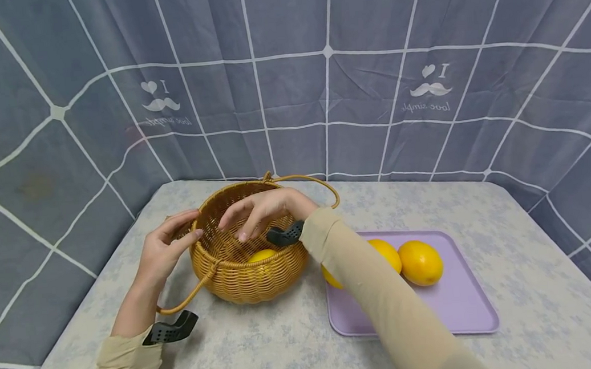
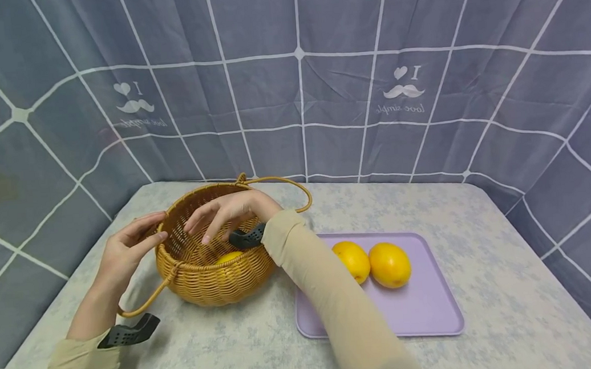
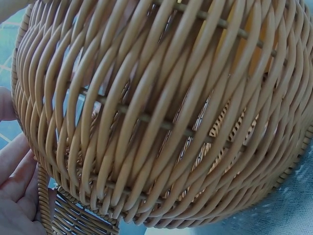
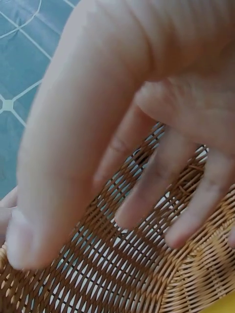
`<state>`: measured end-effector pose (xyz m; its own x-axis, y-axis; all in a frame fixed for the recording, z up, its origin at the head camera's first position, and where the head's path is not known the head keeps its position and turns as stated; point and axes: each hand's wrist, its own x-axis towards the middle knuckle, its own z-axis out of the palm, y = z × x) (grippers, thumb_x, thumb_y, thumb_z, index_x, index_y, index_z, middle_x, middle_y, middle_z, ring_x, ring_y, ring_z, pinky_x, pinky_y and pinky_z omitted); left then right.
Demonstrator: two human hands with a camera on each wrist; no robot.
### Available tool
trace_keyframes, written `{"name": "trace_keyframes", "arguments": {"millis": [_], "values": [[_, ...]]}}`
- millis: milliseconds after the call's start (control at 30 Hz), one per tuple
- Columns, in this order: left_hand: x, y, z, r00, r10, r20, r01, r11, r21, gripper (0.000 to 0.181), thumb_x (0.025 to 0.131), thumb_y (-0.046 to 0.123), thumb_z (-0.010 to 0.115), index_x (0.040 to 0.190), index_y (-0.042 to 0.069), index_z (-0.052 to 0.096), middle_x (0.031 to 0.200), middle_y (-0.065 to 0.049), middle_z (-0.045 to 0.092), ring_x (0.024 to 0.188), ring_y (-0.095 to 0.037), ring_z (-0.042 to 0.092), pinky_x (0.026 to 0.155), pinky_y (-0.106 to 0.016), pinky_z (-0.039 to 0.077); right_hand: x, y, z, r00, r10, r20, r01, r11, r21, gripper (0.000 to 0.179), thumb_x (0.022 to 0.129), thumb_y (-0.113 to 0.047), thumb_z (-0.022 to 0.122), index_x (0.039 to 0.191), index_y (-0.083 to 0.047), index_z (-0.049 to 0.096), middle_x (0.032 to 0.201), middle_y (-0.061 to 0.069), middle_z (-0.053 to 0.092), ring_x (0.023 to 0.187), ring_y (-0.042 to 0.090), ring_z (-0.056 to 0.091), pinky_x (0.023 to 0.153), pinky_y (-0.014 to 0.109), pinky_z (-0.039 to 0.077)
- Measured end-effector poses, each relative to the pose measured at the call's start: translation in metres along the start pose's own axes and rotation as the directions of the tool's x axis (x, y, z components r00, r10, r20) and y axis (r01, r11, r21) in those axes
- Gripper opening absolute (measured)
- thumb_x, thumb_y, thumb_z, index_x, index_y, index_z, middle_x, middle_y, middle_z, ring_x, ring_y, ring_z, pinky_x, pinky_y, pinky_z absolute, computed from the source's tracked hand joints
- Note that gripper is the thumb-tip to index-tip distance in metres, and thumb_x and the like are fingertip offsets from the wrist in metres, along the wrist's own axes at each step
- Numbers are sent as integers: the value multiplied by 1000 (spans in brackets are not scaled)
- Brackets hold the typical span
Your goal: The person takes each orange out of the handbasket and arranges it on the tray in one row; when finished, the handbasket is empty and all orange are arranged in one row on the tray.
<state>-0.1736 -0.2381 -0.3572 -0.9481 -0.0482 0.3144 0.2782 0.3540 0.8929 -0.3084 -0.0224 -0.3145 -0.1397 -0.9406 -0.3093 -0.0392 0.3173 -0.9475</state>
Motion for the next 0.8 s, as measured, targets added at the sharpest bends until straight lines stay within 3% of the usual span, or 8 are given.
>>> {"name": "trace_keyframes", "arguments": {"millis": [67, 300, 500, 633, 800], "values": [[-1, 0, 0, 1000, 2, 2, -2, 1000, -1, 44, 91, 23, 64, 130, 4, 56, 130, 0, 49, 115, -4, 46, 90, -10, 41, 0, 0, 1, 999, 27, 16, -27, 1000, -4, 57, 85, 5, 61, 138, 2, 41, 145, 17, 32, 120, 30, 47, 105, 56, 33], [-2, -2, -1, 1000, 19, -2, -19, 1000, -21, 43, 91, 20, 65, 129, 2, 56, 129, 2, 50, 117, -3, 46, 92, -11, 41, 2, 3, 3, 995, 64, 81, -58, 996, -68, 58, 84, 10, 59, 138, 5, 39, 146, 22, 29, 128, 36, 40, 99, 32, 44], [-2, -3, 0, 999, 41, 0, -41, 998, -48, 42, 91, 18, 64, 128, -1, 56, 127, 3, 51, 116, -2, 46, 93, -11, 41, 2, 4, 4, 989, 106, 106, -88, 983, -163, 58, 84, 8, 62, 137, 5, 41, 144, 21, 35, 132, 28, 35, 100, 25, 41], [-2, -3, 1, 999, 47, 3, -46, 997, -55, 42, 91, 17, 64, 128, -1, 56, 127, 3, 51, 116, -2, 46, 93, -11, 41, 1, 5, 6, 976, 190, 104, -173, 973, -156, 60, 83, 8, 63, 138, 5, 41, 144, 20, 36, 131, 27, 35, 98, 27, 42], [-1, -2, 2, 999, 52, 2, -52, 997, -50, 42, 91, 17, 64, 128, -2, 55, 127, 3, 51, 116, -2, 46, 93, -11, 41, 0, 5, 8, 942, 313, 119, -294, 943, -154, 62, 83, 5, 66, 140, -5, 44, 144, 8, 37, 122, 21, 43, 87, 34, 47]]}}
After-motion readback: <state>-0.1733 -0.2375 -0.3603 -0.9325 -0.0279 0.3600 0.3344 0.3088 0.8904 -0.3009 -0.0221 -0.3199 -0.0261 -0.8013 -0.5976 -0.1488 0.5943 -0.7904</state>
